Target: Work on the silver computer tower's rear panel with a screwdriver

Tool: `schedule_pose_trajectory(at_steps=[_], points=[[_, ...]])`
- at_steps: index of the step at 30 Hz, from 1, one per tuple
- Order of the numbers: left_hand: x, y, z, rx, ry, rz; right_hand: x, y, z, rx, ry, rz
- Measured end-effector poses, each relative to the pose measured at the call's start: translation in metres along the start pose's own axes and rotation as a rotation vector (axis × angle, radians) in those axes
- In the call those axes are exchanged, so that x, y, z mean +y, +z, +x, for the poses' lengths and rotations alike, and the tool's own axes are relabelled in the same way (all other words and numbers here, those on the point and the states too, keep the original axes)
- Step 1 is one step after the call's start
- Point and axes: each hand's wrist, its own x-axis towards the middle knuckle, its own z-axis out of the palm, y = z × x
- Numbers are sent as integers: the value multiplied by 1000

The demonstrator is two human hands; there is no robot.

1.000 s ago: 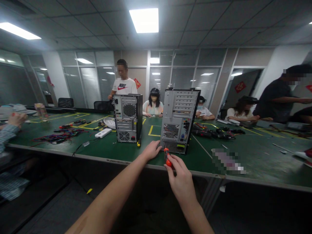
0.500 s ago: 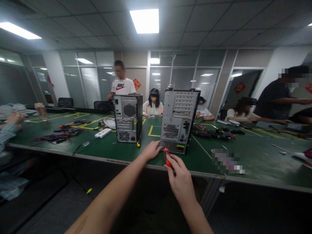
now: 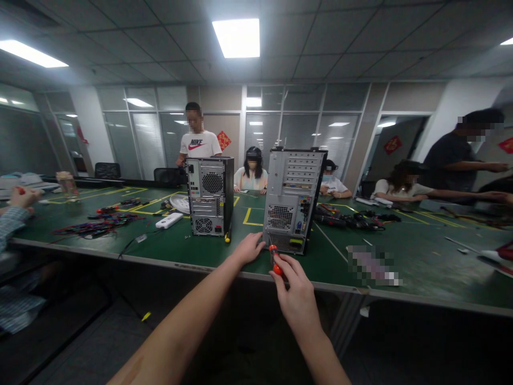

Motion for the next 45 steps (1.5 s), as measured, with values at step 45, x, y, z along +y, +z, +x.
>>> schedule_pose_trajectory(at_steps=[45], points=[[2, -1, -1, -7, -10, -28, -1, 1, -2, -62, 78, 43]])
